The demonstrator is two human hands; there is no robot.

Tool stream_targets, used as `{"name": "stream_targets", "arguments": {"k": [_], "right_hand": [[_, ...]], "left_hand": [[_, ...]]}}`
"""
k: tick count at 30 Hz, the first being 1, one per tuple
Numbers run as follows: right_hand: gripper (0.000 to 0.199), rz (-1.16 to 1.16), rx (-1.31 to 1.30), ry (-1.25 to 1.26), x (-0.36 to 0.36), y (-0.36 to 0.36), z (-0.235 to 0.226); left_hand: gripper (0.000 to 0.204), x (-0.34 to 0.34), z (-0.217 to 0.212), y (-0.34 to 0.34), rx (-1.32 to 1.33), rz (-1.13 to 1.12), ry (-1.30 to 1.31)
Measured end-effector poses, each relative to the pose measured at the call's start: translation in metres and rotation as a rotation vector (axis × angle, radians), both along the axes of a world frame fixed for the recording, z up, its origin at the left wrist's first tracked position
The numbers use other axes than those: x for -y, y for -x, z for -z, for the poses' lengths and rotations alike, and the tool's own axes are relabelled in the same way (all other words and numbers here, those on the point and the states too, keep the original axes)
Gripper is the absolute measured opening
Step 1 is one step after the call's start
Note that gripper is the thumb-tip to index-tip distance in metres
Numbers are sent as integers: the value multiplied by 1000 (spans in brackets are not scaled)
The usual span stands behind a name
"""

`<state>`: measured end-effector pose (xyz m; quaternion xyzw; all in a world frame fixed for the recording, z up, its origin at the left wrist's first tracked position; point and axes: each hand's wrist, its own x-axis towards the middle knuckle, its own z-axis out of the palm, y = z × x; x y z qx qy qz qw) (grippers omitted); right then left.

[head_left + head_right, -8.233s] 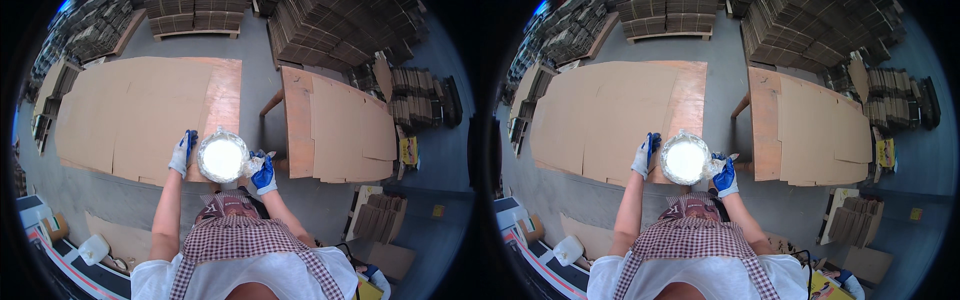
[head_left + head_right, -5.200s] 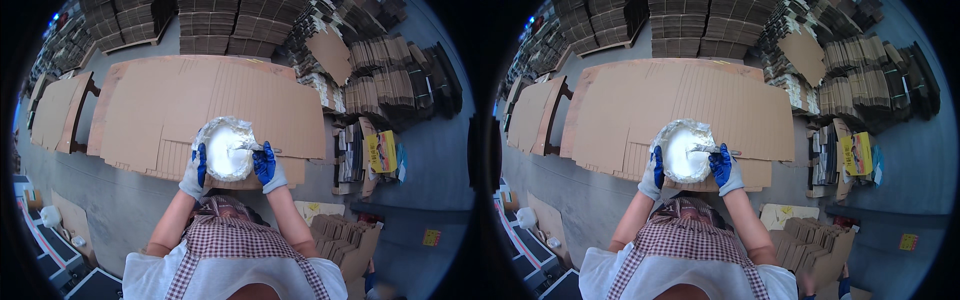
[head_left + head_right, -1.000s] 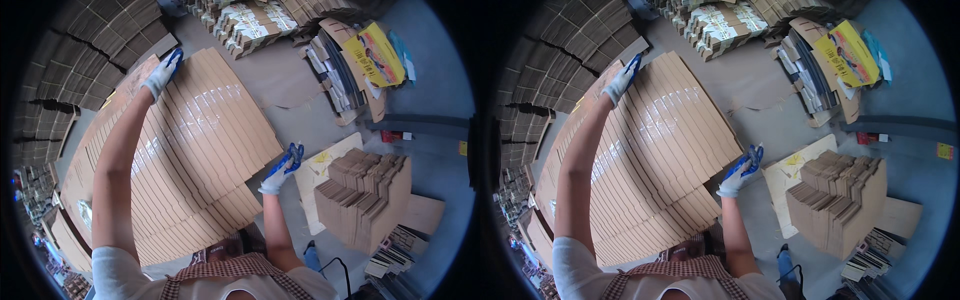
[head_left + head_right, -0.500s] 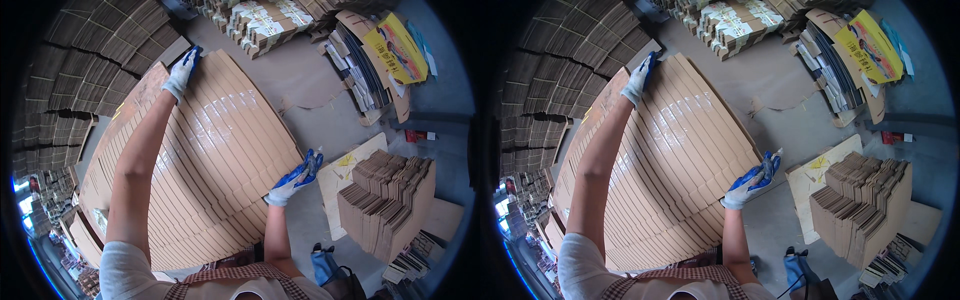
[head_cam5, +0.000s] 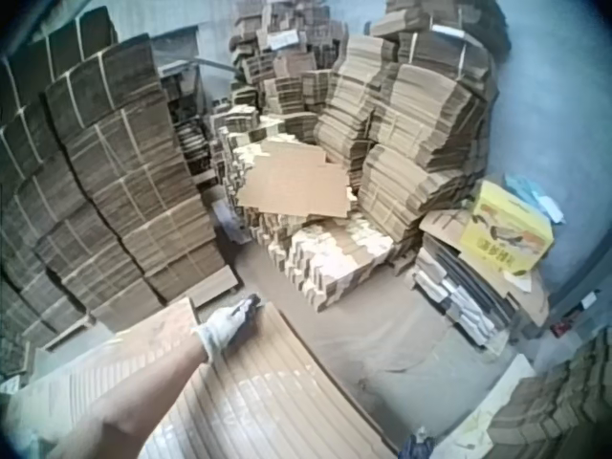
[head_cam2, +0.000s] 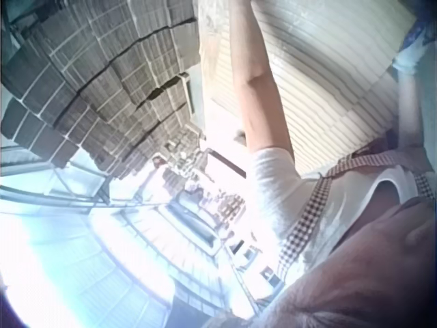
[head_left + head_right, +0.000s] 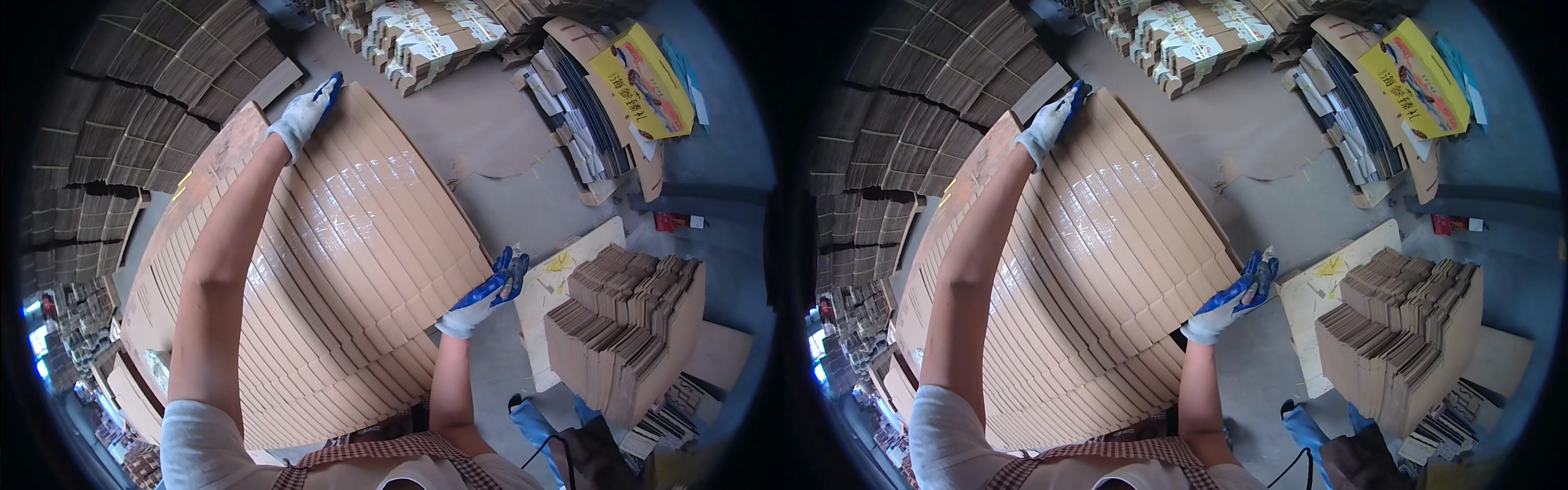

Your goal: The person aligns a large flat cardboard sheet on a workbench, then uses a putty knife to scoop white paste from a foil-wrapped container and spreads it evenly across the cardboard surface. The person repeatedly dips the tool and continues spreading the paste over a large area of the sheet.

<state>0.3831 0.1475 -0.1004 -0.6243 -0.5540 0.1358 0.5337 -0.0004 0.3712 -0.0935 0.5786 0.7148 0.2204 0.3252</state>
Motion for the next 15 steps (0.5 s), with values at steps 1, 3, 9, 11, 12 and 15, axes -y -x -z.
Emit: {"name": "stream_targets", "arguments": {"k": [1, 3, 9, 11, 12, 15], "right_hand": [[55, 6, 18, -51, -1, 1, 0], [53, 32, 26, -77, -1, 8, -7], [56, 83, -167, 38, 2, 7, -11], [53, 63, -177, 0, 4, 4, -4], [52, 51, -183, -20, 4, 4, -2], [57, 129, -249, -21, 6, 10, 3]], "left_hand": [[55, -2, 1, 1, -5, -2, 21], [54, 1, -1, -1, -28, -7, 23], [48, 20, -41, -32, -112, 15, 10], [47, 22, -49, -36, -180, 58, -3], [47, 22, -48, -34, -164, 65, 2], [48, 16, -9, -13, -269, 149, -212]]}}
